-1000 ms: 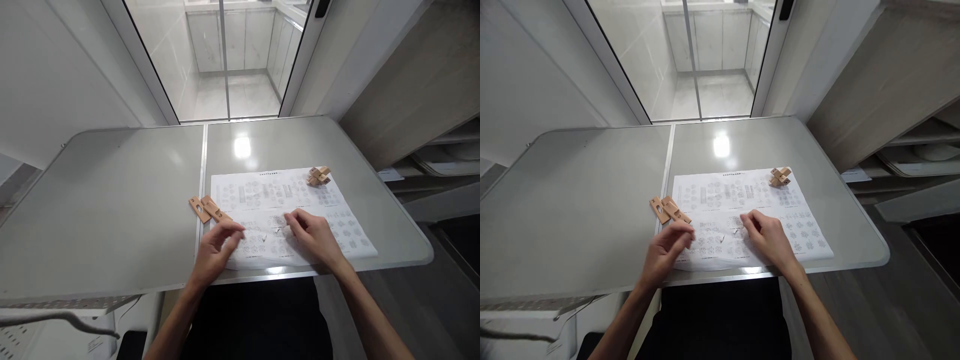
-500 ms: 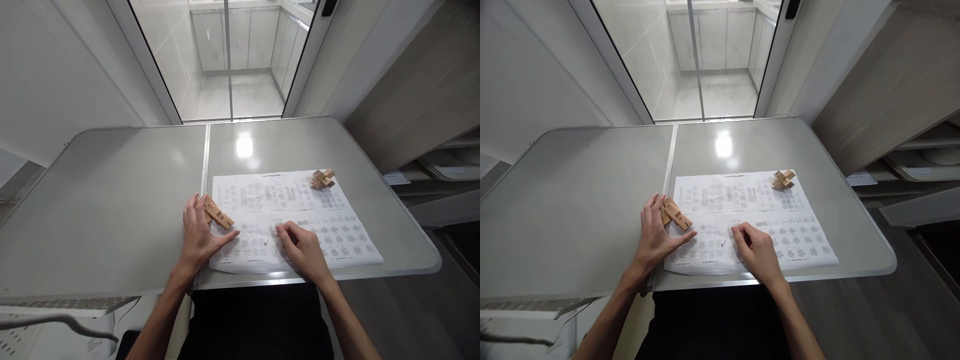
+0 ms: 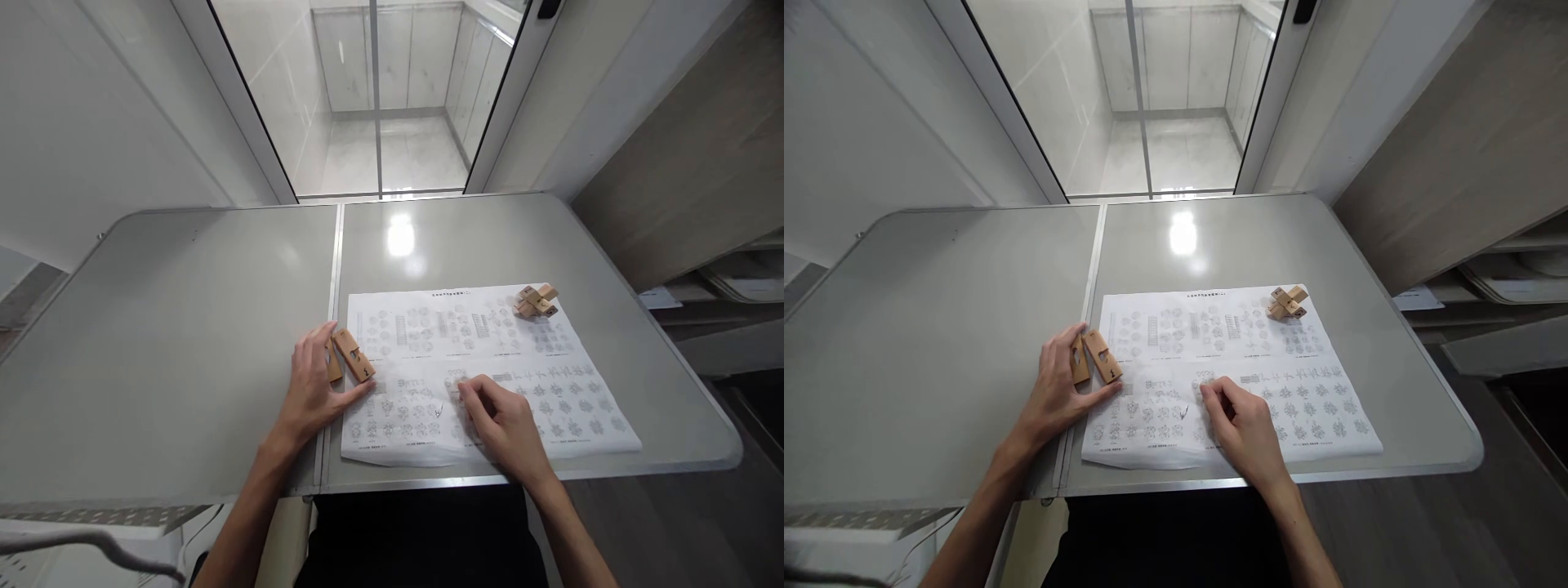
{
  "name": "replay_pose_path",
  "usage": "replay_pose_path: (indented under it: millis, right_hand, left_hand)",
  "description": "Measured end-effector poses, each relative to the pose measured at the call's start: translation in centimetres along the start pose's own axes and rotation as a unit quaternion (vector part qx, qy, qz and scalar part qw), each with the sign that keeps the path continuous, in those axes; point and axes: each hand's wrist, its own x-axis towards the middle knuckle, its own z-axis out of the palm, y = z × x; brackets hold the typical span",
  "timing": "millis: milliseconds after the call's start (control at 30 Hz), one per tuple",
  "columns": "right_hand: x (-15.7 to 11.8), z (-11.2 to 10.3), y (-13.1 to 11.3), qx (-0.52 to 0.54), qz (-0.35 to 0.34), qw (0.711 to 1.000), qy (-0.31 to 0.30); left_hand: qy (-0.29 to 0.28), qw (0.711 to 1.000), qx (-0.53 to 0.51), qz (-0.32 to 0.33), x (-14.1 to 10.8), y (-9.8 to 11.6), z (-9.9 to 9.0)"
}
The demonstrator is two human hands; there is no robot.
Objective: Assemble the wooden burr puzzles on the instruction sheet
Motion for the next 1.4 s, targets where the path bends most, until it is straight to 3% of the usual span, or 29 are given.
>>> replay_pose_path:
  millis: [500, 900, 1067, 1400]
  right_hand:
    - [0.0, 0.1, 0.2, 0.011, 0.011, 1.0, -0.004]
    - [0.0, 0.1, 0.3, 0.018, 0.009, 1.0, -0.006]
    - [0.0, 0.1, 0.4, 0.028, -0.002, 1.0, -0.005]
    - [0.1, -0.1, 0.2, 0.008, -0.009, 1.0, -0.002]
  left_hand:
    - [0.003, 0.999, -0.034, -0.016, 0.1, -0.6, -0.4]
    - [0.002, 0.999, -0.011, 0.041, 0.1, -0.3, -0.5]
    - [-0.006, 0.995, 0.015, 0.096, 0.0, 0.2, -0.3]
    - [-0.07, 0.989, -0.03, 0.13, 0.7, 2.9, 1.6]
